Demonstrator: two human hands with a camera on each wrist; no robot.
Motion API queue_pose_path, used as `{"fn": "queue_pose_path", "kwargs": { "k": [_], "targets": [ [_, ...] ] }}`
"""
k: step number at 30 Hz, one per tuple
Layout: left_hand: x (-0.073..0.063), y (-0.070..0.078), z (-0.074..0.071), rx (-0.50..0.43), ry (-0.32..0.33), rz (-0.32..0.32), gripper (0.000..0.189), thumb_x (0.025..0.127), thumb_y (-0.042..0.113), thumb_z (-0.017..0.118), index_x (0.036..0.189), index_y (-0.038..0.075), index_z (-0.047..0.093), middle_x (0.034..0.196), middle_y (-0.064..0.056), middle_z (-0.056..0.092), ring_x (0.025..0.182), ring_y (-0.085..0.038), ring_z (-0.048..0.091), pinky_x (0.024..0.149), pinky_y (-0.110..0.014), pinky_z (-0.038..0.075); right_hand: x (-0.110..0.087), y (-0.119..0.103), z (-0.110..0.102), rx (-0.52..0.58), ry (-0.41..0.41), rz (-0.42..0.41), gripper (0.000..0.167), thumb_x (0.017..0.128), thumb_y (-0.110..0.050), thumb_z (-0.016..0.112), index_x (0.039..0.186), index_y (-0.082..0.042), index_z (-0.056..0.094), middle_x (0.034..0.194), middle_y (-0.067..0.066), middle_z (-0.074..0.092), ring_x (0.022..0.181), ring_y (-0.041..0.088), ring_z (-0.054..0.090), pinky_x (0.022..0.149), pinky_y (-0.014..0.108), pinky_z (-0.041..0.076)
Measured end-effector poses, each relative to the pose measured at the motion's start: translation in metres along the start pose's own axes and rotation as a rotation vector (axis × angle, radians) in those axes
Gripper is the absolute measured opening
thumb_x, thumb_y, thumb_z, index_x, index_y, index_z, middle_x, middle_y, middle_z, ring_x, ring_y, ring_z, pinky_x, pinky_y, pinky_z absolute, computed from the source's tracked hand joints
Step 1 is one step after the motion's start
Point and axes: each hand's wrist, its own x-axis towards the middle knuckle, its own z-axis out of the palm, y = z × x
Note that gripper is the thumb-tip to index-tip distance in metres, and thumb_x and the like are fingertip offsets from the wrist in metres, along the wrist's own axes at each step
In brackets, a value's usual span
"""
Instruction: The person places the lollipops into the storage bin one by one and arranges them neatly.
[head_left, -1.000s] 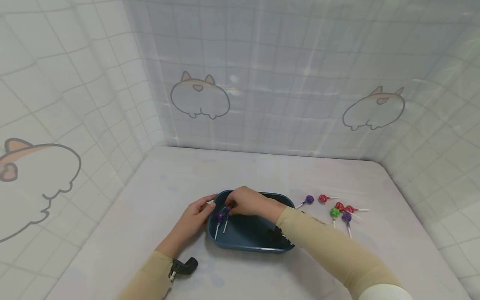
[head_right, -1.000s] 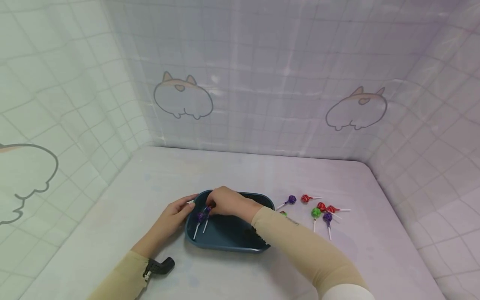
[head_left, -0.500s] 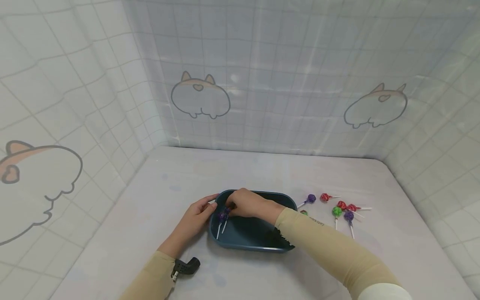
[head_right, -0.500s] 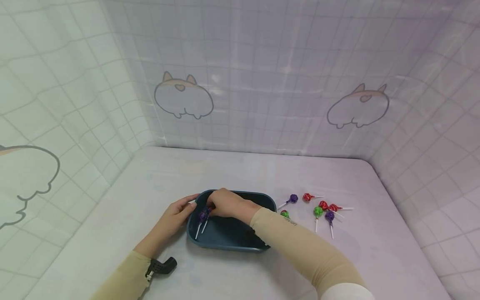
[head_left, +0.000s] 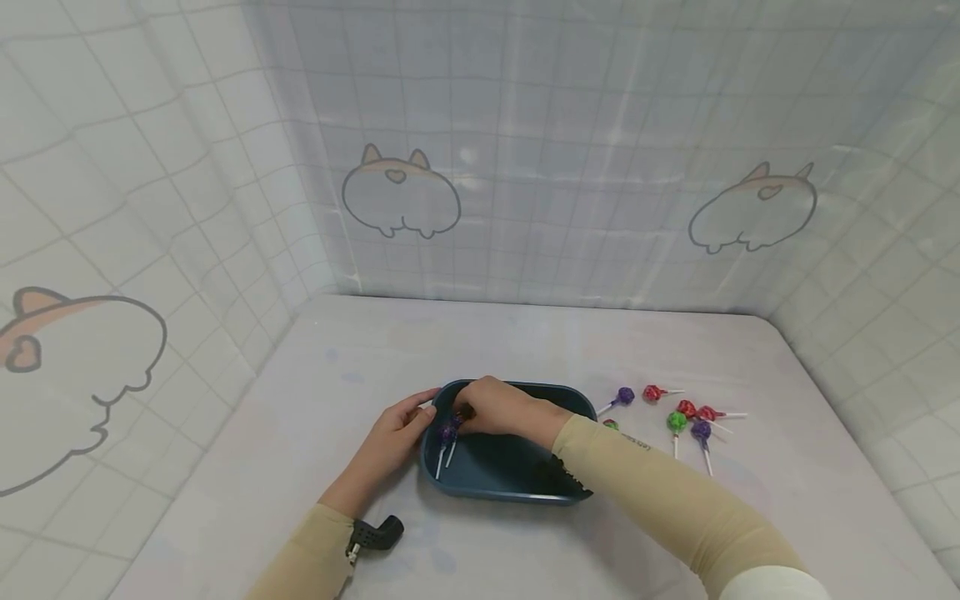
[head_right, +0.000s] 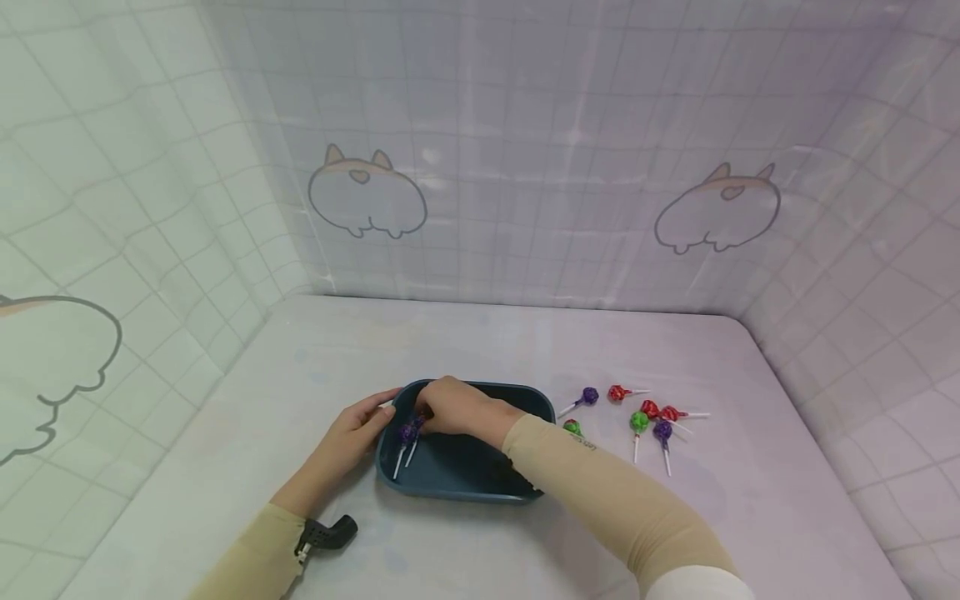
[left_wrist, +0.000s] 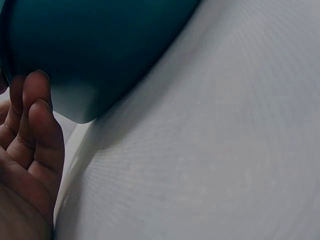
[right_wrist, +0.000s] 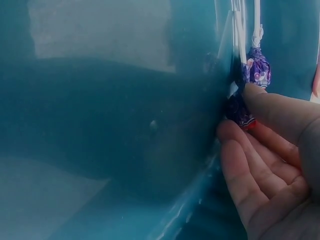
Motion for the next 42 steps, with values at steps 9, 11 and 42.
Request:
{"fn": "queue_pose_path", "kwargs": {
  "k": [9,11,42],
  "targets": [
    [0.001,-0.002,0.001,0.002,0.003,-0.002,0.046,0.101,0.042,0.055,0.14,0.018,0.056,0.08,-0.007,0.063,0.065,-0.021,0.057,0.06,-0.032,0.049,-0.008,0.002,-0.009,0.03,-0.003,0.023,0.03,0.086,-0.026,0.08,0.113,-0.015,0.074,0.102,-0.008,0.071,0.089,0.001,0.064,0.08,0.022,0.051],
    [0.001,-0.002,0.001,0.002,0.009,-0.005,0.045,0.101,0.042,0.055,0.139,0.017,0.056,0.08,-0.007,0.063,0.065,-0.021,0.056,0.06,-0.032,0.048,-0.011,0.002,-0.013,0.026,0.008,0.022,0.031,0.086,-0.027,0.079,0.115,-0.014,0.073,0.103,-0.007,0.071,0.089,0.002,0.064,0.081,0.023,0.051],
    [0.001,-0.002,0.003,0.027,0.029,0.0,0.045,0.101,0.04,0.056,0.139,0.016,0.057,0.078,-0.007,0.061,0.064,-0.021,0.055,0.06,-0.032,0.048,-0.104,0.043,-0.082,0.28,0.315,0.112,0.042,0.089,-0.032,0.075,0.129,-0.02,0.066,0.124,-0.005,0.065,0.098,0.006,0.065,0.08,0.032,0.054]
  ]
}}
